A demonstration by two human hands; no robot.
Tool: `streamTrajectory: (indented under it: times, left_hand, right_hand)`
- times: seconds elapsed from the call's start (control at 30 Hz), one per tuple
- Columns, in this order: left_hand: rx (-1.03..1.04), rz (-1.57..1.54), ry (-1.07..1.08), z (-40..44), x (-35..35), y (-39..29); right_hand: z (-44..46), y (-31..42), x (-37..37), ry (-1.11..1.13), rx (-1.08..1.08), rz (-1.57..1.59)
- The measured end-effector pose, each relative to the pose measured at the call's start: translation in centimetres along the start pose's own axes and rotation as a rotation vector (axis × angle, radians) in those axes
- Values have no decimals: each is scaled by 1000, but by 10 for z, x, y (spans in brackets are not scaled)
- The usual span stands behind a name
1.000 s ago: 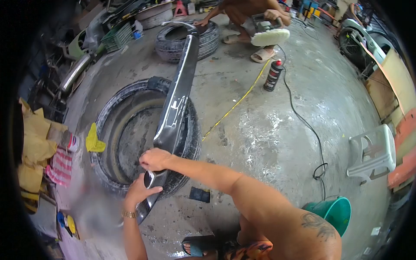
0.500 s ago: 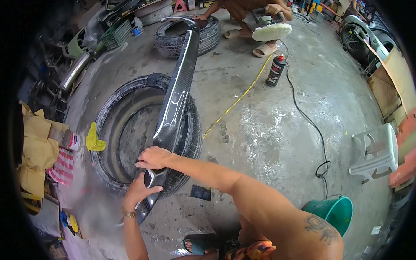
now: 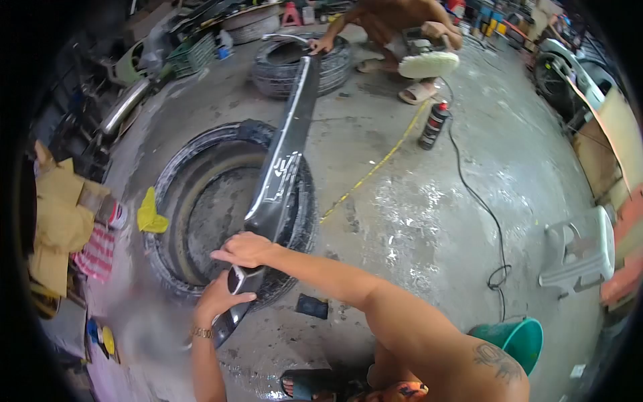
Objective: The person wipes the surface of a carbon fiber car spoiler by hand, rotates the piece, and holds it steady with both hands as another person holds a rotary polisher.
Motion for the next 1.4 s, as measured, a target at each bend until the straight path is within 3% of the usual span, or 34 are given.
streamTrajectory:
  times: [0.13, 0.23, 1.2, 1.23, 1.27, 1.3, 1.33, 1.4]
  left_hand:
    - [100, -56, -80, 4, 6, 3]
    - [40, -54, -44, 0, 1, 4]
    - [14, -20, -2, 0, -3, -2]
    - [33, -14, 2, -1, -1, 2]
    - [58, -62, -32, -1, 3, 11]
    - [111, -111, -56, 8, 10, 12]
    - [163, -161, -71, 10, 10, 7]
    - [184, -236, -62, 12, 16, 16]
  right_hand:
    - [0, -2, 2, 13, -11, 10]
    - [-1, -2, 2, -68, -22, 17]
    - [2, 3, 5, -36, -35, -6]
    - [1, 1, 1, 4, -9, 21]
    - [1, -4, 7, -25, -119, -61]
    - [-3, 2, -4, 52, 57, -37]
    - [-8, 7, -9, 38, -40, -66]
    - [-8, 4, 0, -103, -32, -72]
Point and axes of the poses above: each hand's wrist, its own z-axis towards the middle knuckle, its own x-axis out of the palm, y = z × x, the point moved 3 cm from there along z, towards the middle knuckle, and after that the axes turned 9 degrees about -y, right-handed, at the moved point
